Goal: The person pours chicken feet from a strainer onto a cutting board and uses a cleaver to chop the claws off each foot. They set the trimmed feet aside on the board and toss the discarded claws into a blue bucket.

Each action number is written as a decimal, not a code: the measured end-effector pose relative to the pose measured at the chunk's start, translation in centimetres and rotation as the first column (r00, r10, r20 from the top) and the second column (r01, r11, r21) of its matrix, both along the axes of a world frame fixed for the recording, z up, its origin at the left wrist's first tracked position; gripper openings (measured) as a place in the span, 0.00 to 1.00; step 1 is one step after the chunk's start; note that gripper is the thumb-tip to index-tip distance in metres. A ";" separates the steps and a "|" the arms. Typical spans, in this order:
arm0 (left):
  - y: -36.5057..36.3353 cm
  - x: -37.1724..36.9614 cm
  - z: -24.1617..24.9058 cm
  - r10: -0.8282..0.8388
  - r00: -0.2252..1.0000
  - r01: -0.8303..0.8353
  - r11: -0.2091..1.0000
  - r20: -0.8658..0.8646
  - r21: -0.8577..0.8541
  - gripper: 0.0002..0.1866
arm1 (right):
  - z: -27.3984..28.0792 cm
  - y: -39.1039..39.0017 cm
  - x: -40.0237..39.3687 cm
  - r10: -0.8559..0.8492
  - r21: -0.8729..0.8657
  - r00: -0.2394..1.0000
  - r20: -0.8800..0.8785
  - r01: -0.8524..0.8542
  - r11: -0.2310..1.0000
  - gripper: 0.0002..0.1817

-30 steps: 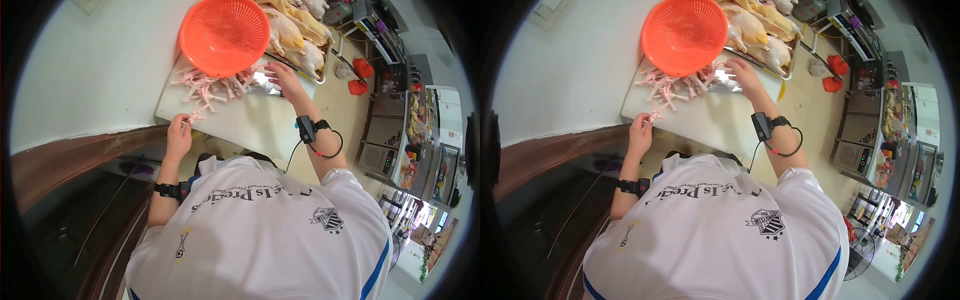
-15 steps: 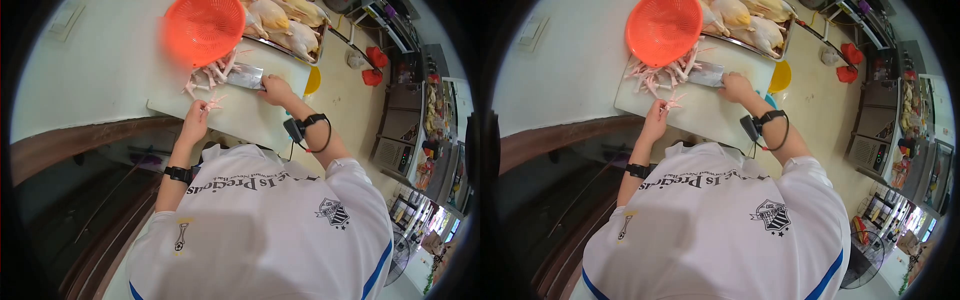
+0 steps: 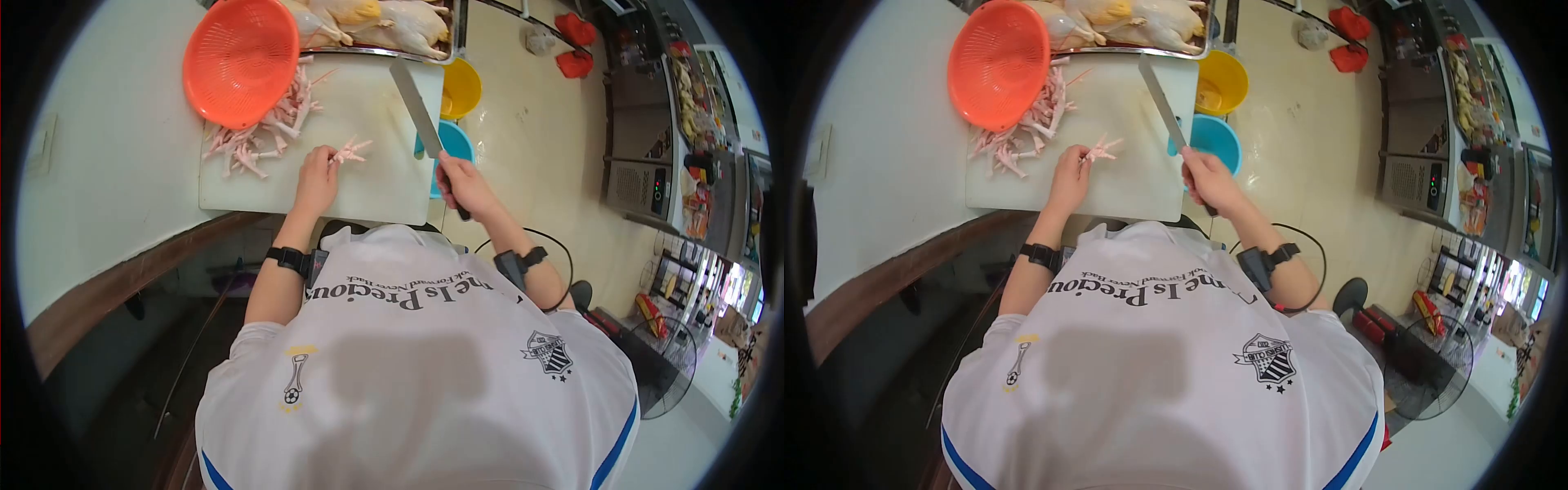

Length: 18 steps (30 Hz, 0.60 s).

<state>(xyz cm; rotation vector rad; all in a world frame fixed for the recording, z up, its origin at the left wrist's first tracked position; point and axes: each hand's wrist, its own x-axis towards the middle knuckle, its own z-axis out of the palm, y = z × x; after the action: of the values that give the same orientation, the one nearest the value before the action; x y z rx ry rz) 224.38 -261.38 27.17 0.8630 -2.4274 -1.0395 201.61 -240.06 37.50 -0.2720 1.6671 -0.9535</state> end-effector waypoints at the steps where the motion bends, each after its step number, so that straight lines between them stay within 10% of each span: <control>1: 0.0 -0.3 -0.4 -0.015 1.000 0.015 1.000 0.001 0.010 0.09 | -1.0 0.2 1.3 -0.121 -0.103 0.986 0.117 0.133 0.986 0.27; 18: -1.2 2.8 0.1 -0.098 0.995 0.103 0.975 0.037 -0.195 0.06 | -5.0 -7.0 10.6 -0.302 -0.183 0.952 0.048 0.306 0.934 0.32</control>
<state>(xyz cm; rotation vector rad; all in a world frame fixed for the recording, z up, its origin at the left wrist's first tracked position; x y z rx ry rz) 227.23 -262.53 27.26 0.6988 -2.5672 -0.8079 212.17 -247.05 32.55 -0.1309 1.6315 -1.3467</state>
